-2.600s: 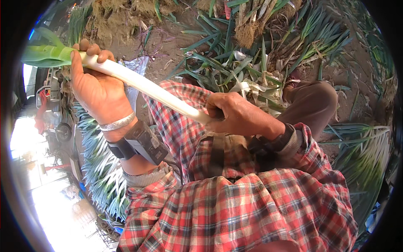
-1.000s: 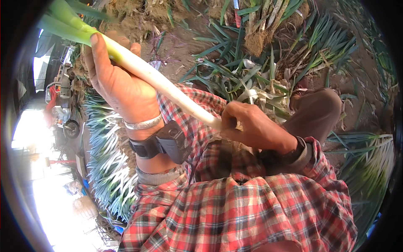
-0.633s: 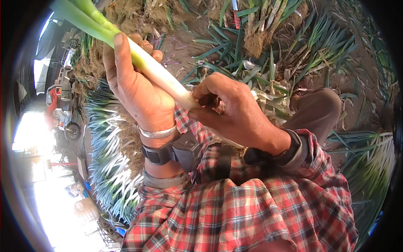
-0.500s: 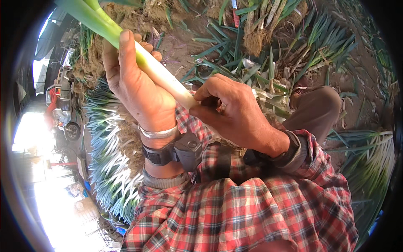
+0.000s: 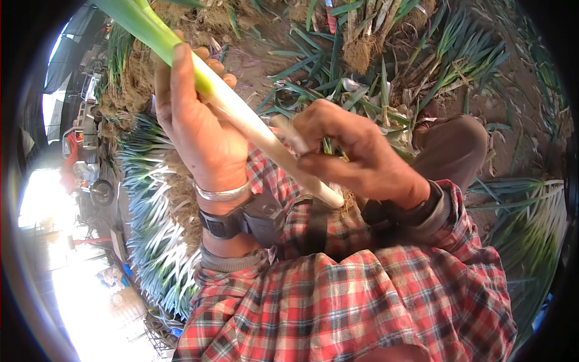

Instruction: The person picks up a leek, peels away the outer layers by hand, and places it onto a pile before repeating the process with another leek.

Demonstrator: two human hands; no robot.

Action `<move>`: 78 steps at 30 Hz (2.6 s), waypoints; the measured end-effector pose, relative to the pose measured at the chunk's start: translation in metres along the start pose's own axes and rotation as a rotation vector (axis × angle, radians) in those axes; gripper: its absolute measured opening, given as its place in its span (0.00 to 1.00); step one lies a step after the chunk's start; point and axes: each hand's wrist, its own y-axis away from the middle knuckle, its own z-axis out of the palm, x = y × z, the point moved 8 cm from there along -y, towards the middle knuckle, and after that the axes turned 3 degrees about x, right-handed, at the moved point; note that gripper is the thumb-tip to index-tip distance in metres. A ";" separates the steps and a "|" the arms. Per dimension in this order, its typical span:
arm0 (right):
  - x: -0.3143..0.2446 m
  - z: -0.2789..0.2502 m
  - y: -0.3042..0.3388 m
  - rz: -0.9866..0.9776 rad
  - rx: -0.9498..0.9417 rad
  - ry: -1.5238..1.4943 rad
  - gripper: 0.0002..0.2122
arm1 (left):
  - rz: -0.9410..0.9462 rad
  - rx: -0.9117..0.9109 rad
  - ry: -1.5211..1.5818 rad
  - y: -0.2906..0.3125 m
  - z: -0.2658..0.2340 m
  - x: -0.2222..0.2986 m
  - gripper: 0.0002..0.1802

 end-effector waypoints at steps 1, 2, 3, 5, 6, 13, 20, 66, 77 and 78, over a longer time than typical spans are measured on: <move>0.004 -0.009 0.009 0.105 0.008 -0.187 0.05 | -0.106 -0.072 0.169 -0.003 0.003 -0.011 0.18; 0.006 -0.015 0.015 0.211 0.027 -0.379 0.05 | -0.212 -0.140 0.335 -0.003 0.005 -0.021 0.18; 0.014 -0.017 0.024 0.286 0.012 -0.501 0.05 | -0.288 -0.173 0.399 0.000 0.006 -0.029 0.18; 0.019 -0.029 0.041 0.361 0.007 -0.618 0.05 | -0.225 -0.197 0.360 -0.008 -0.004 -0.035 0.18; 0.026 -0.033 0.054 0.499 0.003 -0.516 0.06 | -0.148 -0.212 0.314 -0.015 -0.013 -0.031 0.18; 0.080 -0.116 0.150 0.465 -0.323 1.241 0.06 | -0.198 -0.356 0.727 -0.087 -0.048 -0.011 0.16; 0.014 -0.040 0.041 0.074 0.053 0.603 0.09 | -0.005 -0.341 0.813 -0.081 -0.049 0.029 0.19; 0.061 -0.056 0.029 0.242 0.274 0.030 0.10 | 0.047 -0.516 1.004 -0.069 -0.063 0.077 0.12; 0.013 -0.017 0.024 -0.164 0.059 0.699 0.11 | 0.040 -0.495 0.959 -0.061 -0.047 0.083 0.28; 0.018 -0.014 0.023 -0.134 0.018 0.719 0.13 | 0.050 -0.458 0.954 -0.059 -0.047 0.082 0.26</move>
